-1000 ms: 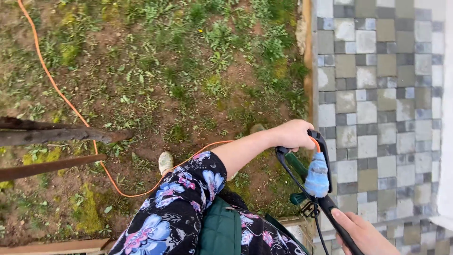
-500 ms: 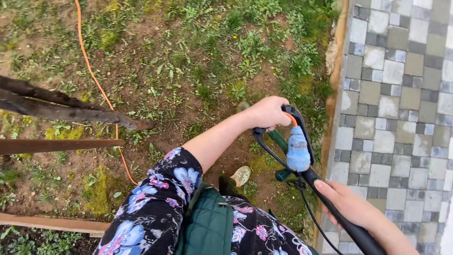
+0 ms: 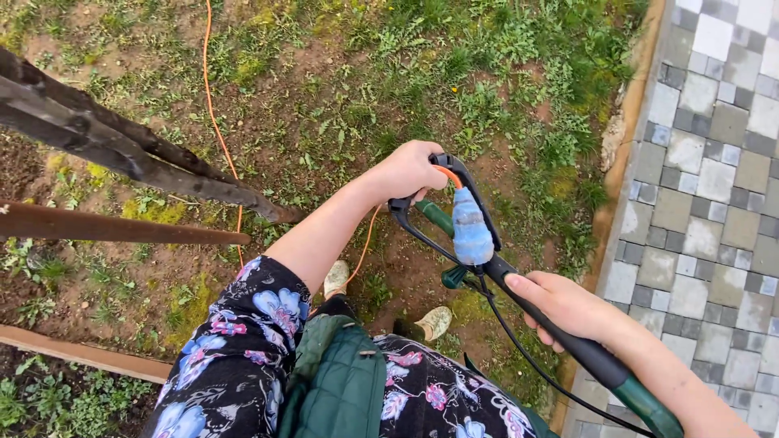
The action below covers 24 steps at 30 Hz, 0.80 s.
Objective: Trimming grass and weeds around a concrete cover and along a walkway using a string trimmer
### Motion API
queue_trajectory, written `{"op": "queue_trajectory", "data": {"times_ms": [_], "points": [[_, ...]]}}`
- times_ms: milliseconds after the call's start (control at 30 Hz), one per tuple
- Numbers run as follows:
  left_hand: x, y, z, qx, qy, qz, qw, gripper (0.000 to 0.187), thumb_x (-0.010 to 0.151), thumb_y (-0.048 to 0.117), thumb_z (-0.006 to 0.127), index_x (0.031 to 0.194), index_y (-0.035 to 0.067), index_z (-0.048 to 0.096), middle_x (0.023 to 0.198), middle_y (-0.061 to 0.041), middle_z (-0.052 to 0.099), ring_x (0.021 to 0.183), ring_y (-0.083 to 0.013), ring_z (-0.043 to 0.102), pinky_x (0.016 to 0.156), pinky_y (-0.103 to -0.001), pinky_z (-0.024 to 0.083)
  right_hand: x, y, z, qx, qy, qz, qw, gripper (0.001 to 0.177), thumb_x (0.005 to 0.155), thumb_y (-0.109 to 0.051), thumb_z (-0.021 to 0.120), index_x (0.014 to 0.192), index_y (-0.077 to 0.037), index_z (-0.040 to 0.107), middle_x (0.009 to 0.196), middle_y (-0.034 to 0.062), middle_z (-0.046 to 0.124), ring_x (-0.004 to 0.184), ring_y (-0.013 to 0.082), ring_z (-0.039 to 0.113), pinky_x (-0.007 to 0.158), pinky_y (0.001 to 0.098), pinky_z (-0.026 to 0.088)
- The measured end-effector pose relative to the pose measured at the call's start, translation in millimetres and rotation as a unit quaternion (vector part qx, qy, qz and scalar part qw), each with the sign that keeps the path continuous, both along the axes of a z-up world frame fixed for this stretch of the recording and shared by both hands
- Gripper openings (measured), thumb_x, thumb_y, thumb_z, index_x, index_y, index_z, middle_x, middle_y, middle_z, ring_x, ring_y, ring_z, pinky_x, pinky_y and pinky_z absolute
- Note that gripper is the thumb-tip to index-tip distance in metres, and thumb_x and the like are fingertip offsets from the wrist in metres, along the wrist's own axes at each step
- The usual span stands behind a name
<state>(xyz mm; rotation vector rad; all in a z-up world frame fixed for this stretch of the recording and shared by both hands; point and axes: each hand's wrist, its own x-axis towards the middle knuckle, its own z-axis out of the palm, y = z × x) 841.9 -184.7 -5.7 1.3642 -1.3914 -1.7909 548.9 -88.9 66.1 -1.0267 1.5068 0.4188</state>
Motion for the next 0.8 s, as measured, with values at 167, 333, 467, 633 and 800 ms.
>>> {"op": "queue_trajectory", "data": {"times_ms": [167, 333, 467, 633, 800], "points": [[21, -3, 40, 0.04, -0.045, -0.052, 0.997, 0.021, 0.077, 0.007, 0.06, 0.098, 0.003, 0.064, 0.051, -0.005, 0.054, 0.04, -0.0141, 0.05, 0.04, -0.027, 0.042, 33, 5, 11, 0.017, 0.022, -0.034, 0.999, 0.049, 0.104, -0.044, 0.048, 0.102, 0.005, 0.054, 0.07, 0.0205, 0.063, 0.041, 0.028, 0.06, 0.032, 0.036, 0.051], [15, -18, 40, 0.054, -0.057, -0.123, 0.989, 0.011, 0.078, 0.008, 0.057, 0.089, 0.006, 0.057, 0.053, -0.005, 0.053, 0.042, -0.0147, 0.044, 0.041, -0.029, 0.035, 45, 23, 18, 0.048, 0.061, -0.13, 0.988, 0.044, 0.105, -0.043, 0.05, 0.097, 0.0, 0.05, 0.075, 0.0196, 0.059, 0.046, 0.0276, 0.054, 0.035, 0.0388, 0.047], [-6, -27, 40, 0.04, -0.038, -0.163, 0.985, 0.015, 0.077, 0.008, 0.058, 0.091, 0.006, 0.06, 0.052, -0.005, 0.054, 0.042, -0.0147, 0.046, 0.043, -0.029, 0.039, 37, 38, 22, 0.034, 0.075, -0.187, 0.979, 0.045, 0.104, -0.045, 0.051, 0.093, -0.001, 0.048, 0.076, 0.0197, 0.059, 0.045, 0.0282, 0.053, 0.035, 0.0396, 0.046], [-23, -44, 32, 0.053, -0.022, -0.164, 0.985, 0.02, 0.077, 0.008, 0.058, 0.096, 0.006, 0.058, 0.052, -0.006, 0.054, 0.042, -0.0153, 0.046, 0.042, -0.029, 0.035, 28, 20, 22, 0.022, 0.101, -0.183, 0.978, 0.045, 0.104, -0.043, 0.051, 0.093, 0.0, 0.048, 0.076, 0.02, 0.061, 0.047, 0.0287, 0.054, 0.036, 0.0405, 0.047], [-30, -59, 29, 0.069, -0.041, -0.137, 0.987, 0.059, 0.082, 0.005, 0.058, 0.141, -0.001, 0.053, 0.05, -0.005, 0.052, 0.043, -0.0146, 0.048, 0.044, -0.031, 0.043, 17, -19, 36, 0.008, 0.118, -0.124, 0.985, 0.043, 0.105, -0.041, 0.053, 0.091, 0.0, 0.049, 0.072, 0.0198, 0.06, 0.045, 0.029, 0.055, 0.037, 0.0384, 0.044]]}}
